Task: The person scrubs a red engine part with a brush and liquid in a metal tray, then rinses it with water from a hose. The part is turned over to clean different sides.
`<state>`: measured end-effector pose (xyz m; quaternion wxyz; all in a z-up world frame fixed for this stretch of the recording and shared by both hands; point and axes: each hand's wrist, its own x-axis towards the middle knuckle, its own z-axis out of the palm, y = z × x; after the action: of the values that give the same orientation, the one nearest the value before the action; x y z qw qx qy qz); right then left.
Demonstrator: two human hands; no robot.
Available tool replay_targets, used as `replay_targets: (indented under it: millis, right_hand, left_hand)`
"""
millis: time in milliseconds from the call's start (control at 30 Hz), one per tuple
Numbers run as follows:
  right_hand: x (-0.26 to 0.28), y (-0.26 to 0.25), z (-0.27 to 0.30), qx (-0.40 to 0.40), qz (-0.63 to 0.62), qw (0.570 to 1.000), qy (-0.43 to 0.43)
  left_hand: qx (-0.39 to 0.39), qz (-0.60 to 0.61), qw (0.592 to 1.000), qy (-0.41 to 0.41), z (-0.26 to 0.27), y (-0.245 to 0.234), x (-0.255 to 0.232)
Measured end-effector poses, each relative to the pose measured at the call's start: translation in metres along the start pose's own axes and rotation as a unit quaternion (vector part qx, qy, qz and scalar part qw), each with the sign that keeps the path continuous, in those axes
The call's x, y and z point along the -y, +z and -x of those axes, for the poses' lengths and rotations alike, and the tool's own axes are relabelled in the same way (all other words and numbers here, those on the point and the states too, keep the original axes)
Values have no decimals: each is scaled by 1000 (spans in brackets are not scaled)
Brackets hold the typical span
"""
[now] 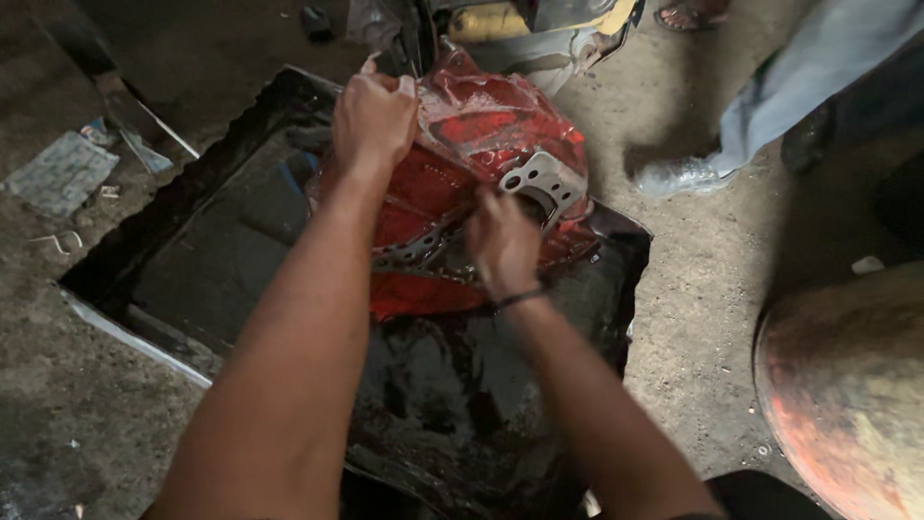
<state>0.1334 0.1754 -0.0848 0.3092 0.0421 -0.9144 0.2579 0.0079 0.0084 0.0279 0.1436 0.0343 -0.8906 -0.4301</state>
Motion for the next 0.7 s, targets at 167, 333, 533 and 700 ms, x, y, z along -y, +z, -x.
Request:
replay_targets:
  millis: [167,333,533,700]
  right_hand:
    - [10,19,3,80,11,997,14]
    - [6,5,-8,94,63,992,49]
    - [21,19,3,79,16,996,44]
    - [-8,8,0,-28,-33,998,45]
  left_hand:
    - [13,3,1000,5,-4,3,3]
    - [-19,11,1000,22,1,-3,0]
    - [-6,8,1000,-1,3,-3,-4]
    - [-16,6,1000,14,3,-1,0]
